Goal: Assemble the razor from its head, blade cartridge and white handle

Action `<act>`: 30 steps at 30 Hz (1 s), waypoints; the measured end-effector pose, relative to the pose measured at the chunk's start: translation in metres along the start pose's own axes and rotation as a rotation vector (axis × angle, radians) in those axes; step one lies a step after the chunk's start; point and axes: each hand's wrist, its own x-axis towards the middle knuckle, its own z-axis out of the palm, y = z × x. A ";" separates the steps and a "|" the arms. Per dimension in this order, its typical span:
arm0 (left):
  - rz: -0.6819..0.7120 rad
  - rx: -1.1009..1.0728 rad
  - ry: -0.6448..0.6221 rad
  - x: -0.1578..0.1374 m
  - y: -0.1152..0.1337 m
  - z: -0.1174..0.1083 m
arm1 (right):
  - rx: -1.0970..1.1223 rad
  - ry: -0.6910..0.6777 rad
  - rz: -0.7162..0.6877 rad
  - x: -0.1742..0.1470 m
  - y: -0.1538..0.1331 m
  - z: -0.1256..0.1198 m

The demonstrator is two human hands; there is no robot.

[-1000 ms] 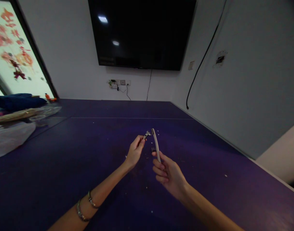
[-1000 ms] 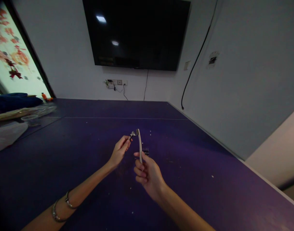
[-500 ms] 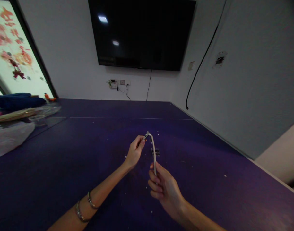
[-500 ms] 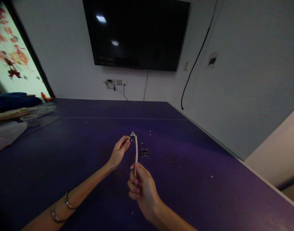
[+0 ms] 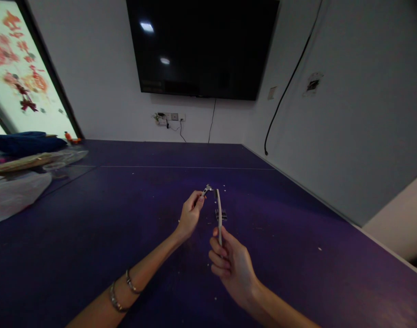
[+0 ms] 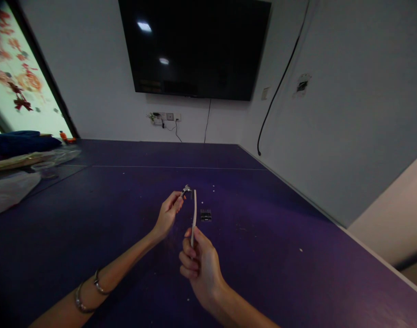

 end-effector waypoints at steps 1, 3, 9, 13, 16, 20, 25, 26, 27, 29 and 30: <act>0.003 0.000 -0.006 0.000 0.000 0.000 | 0.004 -0.004 -0.016 0.001 -0.001 0.001; 0.010 0.003 -0.023 -0.001 0.000 0.001 | 0.012 -0.008 -0.036 0.002 -0.004 0.003; 0.001 0.005 -0.036 -0.003 0.002 0.002 | 0.031 0.009 0.007 -0.001 0.000 0.002; -0.003 0.009 -0.038 -0.003 0.003 0.002 | 0.029 0.005 -0.032 0.000 -0.003 0.001; 0.002 0.013 -0.049 -0.003 0.003 0.002 | 0.031 0.010 -0.025 0.000 -0.001 0.002; 0.004 0.001 -0.035 -0.003 0.002 0.002 | 0.048 0.010 0.004 -0.004 0.005 0.002; 0.005 -0.006 -0.058 -0.006 0.001 0.004 | 0.059 0.032 -0.041 0.000 0.000 0.003; 0.005 -0.009 -0.062 -0.007 0.001 0.005 | 0.061 0.032 -0.040 0.001 0.000 0.004; 0.004 -0.014 -0.063 -0.008 0.001 0.006 | 0.063 0.033 -0.036 0.000 0.002 0.004; 0.000 -0.031 -0.054 -0.009 0.001 0.007 | 0.070 0.036 -0.017 -0.002 0.006 0.005; -0.001 -0.043 -0.044 -0.009 0.001 0.008 | 0.075 0.037 -0.006 -0.004 0.009 0.005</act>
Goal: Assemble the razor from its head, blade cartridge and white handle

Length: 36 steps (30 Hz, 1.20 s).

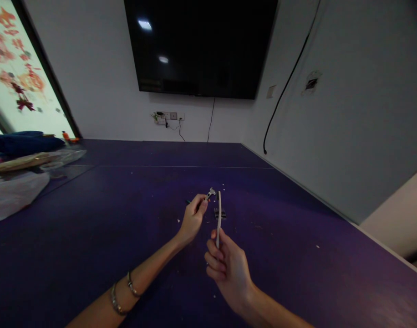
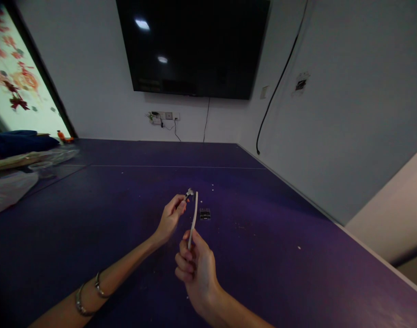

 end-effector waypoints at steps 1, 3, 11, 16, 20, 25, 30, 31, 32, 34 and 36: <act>0.000 -0.011 0.008 0.000 0.000 0.001 | 0.005 0.003 0.006 -0.002 0.002 0.000; -0.004 -0.029 0.010 -0.002 -0.001 0.003 | 0.016 0.006 0.002 -0.003 0.002 0.001; -0.002 -0.064 -0.018 -0.007 0.000 0.008 | 0.055 0.033 -0.010 0.000 0.005 -0.001; -0.039 -0.084 0.069 -0.002 -0.006 0.006 | -0.009 -0.018 0.004 -0.008 0.010 0.002; -0.138 -0.149 0.063 0.000 -0.012 0.004 | -0.280 -0.108 -0.184 0.012 -0.025 0.004; -0.162 -0.195 -0.014 0.002 -0.012 0.002 | -0.679 -0.031 -0.427 0.055 -0.077 -0.020; -0.142 -0.171 -0.094 0.002 -0.007 -0.001 | -1.292 0.295 -0.690 0.072 -0.112 -0.060; -0.122 -0.165 -0.100 0.001 -0.005 -0.001 | -1.414 0.343 -0.736 0.072 -0.116 -0.066; -0.104 -0.159 -0.102 0.001 -0.004 -0.002 | -1.523 0.374 -0.780 0.071 -0.119 -0.069; -0.088 -0.155 -0.101 0.000 -0.002 -0.002 | -1.685 0.381 -0.843 0.070 -0.120 -0.071; -0.097 -0.148 -0.088 -0.001 0.000 -0.001 | -1.772 0.365 -0.888 0.068 -0.118 -0.067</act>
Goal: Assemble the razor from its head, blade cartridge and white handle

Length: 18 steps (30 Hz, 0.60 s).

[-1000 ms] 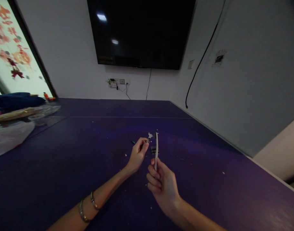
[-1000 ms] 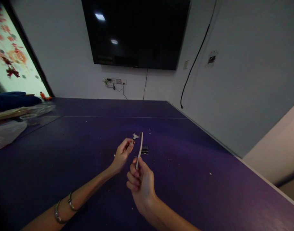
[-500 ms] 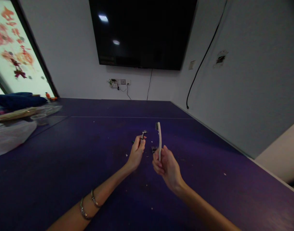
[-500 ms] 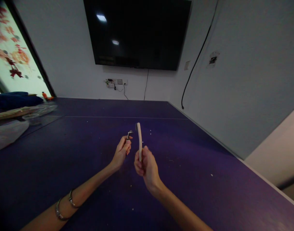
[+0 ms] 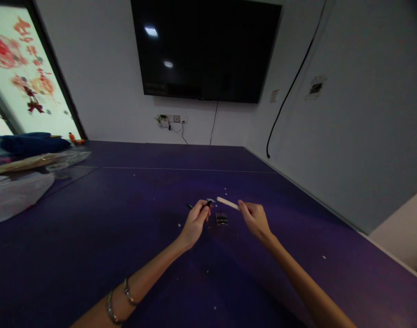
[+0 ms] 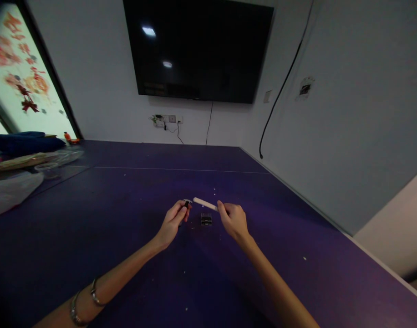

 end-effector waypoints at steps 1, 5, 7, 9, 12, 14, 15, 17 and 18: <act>-0.005 0.007 0.011 -0.001 0.001 0.001 | -0.022 0.000 -0.024 0.000 -0.003 0.000; -0.010 0.037 0.039 -0.003 0.000 0.005 | -0.088 0.008 -0.082 0.000 -0.008 0.001; -0.004 0.043 0.039 -0.004 -0.001 0.006 | -0.101 0.020 -0.084 0.000 -0.003 0.002; 0.001 0.047 0.043 -0.004 -0.003 0.006 | -0.093 0.034 -0.072 0.001 0.002 0.002; 0.005 0.054 0.054 -0.005 -0.005 0.006 | -0.043 0.043 -0.059 0.000 0.004 0.003; 0.001 0.039 0.044 -0.005 -0.005 0.007 | -0.007 0.031 -0.075 -0.001 0.002 0.004; -0.011 0.010 0.030 -0.006 -0.004 0.009 | 0.001 0.022 -0.086 -0.001 0.002 0.004; -0.063 -0.110 -0.013 -0.006 -0.003 0.012 | 0.000 0.015 -0.099 -0.002 0.003 0.006; -0.098 -0.195 -0.036 -0.007 -0.002 0.015 | -0.005 0.019 -0.097 -0.002 0.004 0.006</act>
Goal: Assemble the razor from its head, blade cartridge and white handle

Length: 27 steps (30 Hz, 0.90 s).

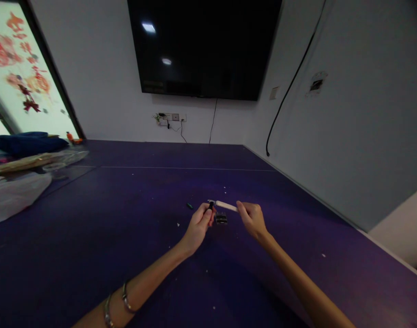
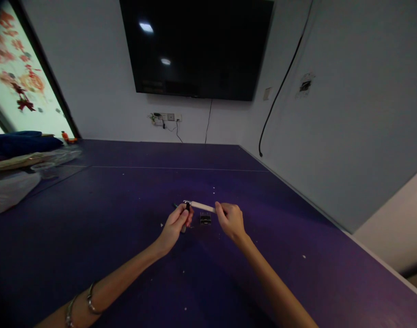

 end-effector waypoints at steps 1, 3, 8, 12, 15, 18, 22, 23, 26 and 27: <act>-0.035 -0.090 -0.021 -0.001 0.001 0.003 | -0.004 0.006 0.008 0.000 0.001 0.000; -0.091 -0.253 -0.042 -0.004 0.003 0.009 | 0.003 0.022 0.030 0.000 0.003 0.000; -0.232 -0.474 -0.047 -0.011 0.012 0.018 | 0.087 0.033 0.028 -0.001 -0.008 0.001; -0.321 -0.645 -0.116 -0.013 0.018 0.017 | 0.048 0.034 0.030 -0.002 -0.005 0.005; -0.360 -0.723 -0.137 -0.012 0.019 0.015 | 0.037 0.069 0.059 -0.002 -0.001 0.006; -0.389 -0.733 -0.143 -0.013 0.018 0.015 | 0.037 0.085 0.045 -0.002 -0.003 0.006; -0.397 -0.715 -0.153 -0.014 0.019 0.016 | 0.004 0.085 0.032 -0.002 -0.002 0.006; -0.393 -0.709 -0.153 -0.014 0.020 0.016 | -0.004 0.094 0.036 -0.003 0.000 0.006; -0.375 -0.690 -0.147 -0.012 0.021 0.014 | -0.009 0.124 0.054 -0.003 0.004 0.006; -0.371 -0.683 -0.146 -0.012 0.021 0.014 | -0.004 0.127 0.052 -0.003 0.003 0.006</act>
